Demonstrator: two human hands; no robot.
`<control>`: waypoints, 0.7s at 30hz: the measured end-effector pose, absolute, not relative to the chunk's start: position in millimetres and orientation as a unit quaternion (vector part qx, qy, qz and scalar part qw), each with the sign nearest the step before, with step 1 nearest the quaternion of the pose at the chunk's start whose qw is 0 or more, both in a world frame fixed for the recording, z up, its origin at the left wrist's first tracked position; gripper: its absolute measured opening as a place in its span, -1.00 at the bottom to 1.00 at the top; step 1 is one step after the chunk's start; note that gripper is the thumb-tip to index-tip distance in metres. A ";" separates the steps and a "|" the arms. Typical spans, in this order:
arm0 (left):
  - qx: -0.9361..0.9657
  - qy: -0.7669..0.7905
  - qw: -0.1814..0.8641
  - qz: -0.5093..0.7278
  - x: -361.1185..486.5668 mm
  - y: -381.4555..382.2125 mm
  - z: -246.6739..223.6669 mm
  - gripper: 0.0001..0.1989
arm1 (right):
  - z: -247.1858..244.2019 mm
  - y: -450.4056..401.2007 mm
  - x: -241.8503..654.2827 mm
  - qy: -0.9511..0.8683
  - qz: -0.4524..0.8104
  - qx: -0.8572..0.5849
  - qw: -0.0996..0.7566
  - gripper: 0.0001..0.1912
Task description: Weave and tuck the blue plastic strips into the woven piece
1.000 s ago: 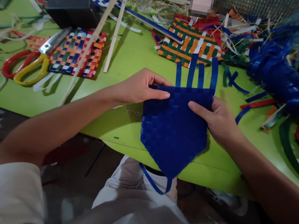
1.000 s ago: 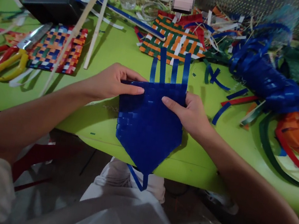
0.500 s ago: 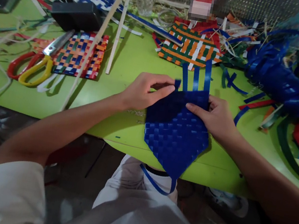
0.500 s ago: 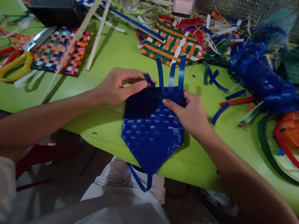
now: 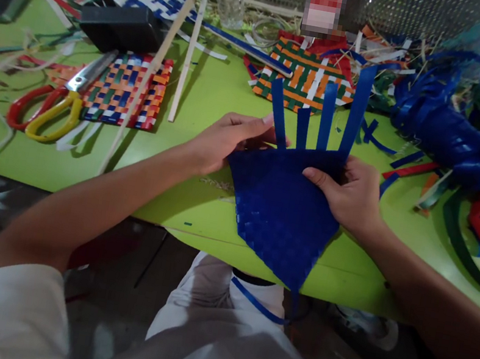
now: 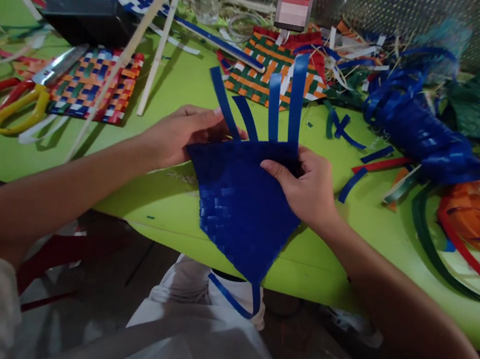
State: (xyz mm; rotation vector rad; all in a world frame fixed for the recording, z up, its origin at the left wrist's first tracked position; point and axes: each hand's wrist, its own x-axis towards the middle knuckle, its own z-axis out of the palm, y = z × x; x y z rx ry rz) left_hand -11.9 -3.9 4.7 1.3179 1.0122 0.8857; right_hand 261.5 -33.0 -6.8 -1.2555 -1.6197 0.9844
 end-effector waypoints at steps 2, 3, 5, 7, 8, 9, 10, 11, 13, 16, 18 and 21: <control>0.552 0.430 0.618 0.358 -13.8 -2.2 5.1 -0.45 | -6.3 -33.9 261.3 -0.654 0.386 -0.500 0.416 -0.67; 0.544 0.423 0.635 0.350 -14.3 -2.0 5.4 -0.47 | -5.7 -34.4 260.9 -0.659 0.383 -0.499 0.412 -0.67; 0.528 0.402 0.666 0.342 -14.5 -2.7 6.1 -0.56 | -4.2 -35.8 259.9 -0.667 0.378 -0.496 0.409 -0.67; 0.531 0.390 0.669 0.345 -14.1 -4.8 6.6 -0.64 | -2.4 -37.5 258.9 -0.669 0.375 -0.495 0.408 -0.67; 0.542 0.391 0.657 0.349 -13.7 -6.0 6.8 -0.66 | -1.6 -38.3 258.5 -0.669 0.374 -0.497 0.407 -0.68; 0.557 0.396 0.639 0.352 -13.3 -7.2 6.9 -0.65 | -1.1 -38.9 258.4 -0.669 0.373 -0.498 0.406 -0.69; 0.573 0.402 0.619 0.356 -12.9 -8.4 7.1 -0.64 | -0.7 -39.3 258.4 -0.669 0.372 -0.499 0.407 -0.70; 0.587 0.408 0.600 0.359 -12.5 -9.6 7.4 -0.62 | -0.6 -39.5 258.6 -0.668 0.370 -0.499 0.410 -0.70; 0.610 0.419 0.564 0.368 -11.3 -12.2 8.4 -0.58 | -1.0 -39.6 259.0 -0.667 0.364 -0.496 0.420 -0.70; 0.640 0.428 0.507 0.388 -8.8 -17.4 11.2 -0.58 | -1.6 -40.7 258.9 -0.664 0.355 -0.500 0.427 -0.69; 0.655 0.431 0.471 0.404 -6.8 -21.3 12.7 -0.62 | -1.0 -42.9 258.0 -0.662 0.352 -0.506 0.427 -0.69; 0.667 0.439 0.439 0.413 -4.3 -26.2 12.3 -0.68 | 1.4 -47.8 256.0 -0.656 0.355 -0.508 0.430 -0.68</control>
